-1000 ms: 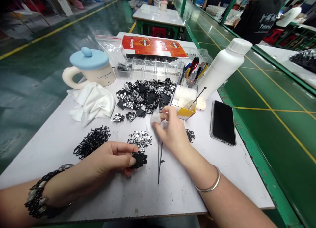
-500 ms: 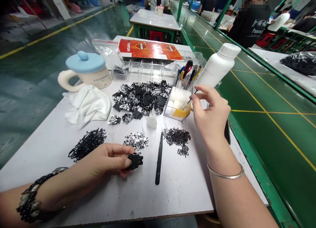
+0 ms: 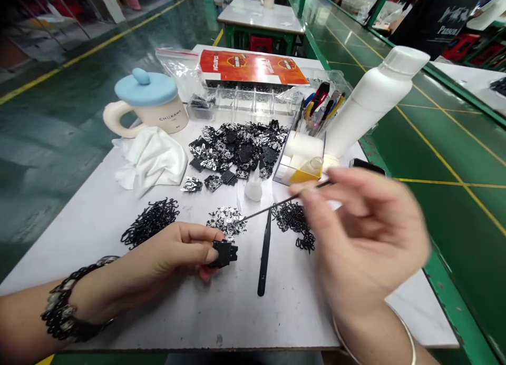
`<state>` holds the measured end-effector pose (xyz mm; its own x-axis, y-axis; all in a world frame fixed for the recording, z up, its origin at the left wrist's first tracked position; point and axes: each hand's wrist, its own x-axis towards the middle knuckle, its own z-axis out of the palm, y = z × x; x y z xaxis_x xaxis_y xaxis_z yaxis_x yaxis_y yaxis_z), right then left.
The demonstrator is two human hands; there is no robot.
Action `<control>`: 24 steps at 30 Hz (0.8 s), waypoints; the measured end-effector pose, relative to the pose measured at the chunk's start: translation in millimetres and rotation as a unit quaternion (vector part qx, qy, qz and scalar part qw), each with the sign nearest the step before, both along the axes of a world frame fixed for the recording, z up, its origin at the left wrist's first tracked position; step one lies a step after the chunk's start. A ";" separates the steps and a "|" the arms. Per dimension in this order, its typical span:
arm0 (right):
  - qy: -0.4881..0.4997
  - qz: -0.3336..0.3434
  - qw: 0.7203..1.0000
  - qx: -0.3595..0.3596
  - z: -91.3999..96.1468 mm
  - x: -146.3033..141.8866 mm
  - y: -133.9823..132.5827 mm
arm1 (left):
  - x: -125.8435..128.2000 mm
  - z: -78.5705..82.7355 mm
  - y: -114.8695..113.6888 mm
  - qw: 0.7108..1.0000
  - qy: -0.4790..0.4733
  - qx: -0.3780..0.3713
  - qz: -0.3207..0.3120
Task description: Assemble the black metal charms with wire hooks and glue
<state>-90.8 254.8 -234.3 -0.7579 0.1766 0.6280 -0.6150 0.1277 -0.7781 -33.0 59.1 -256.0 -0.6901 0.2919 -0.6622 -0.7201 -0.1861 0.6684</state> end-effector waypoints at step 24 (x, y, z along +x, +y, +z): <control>0.032 0.129 0.991 -0.005 -12.2 10.6 -8.4 | -3.7 3.1 -0.1 1.000 -0.018 -0.007 -0.010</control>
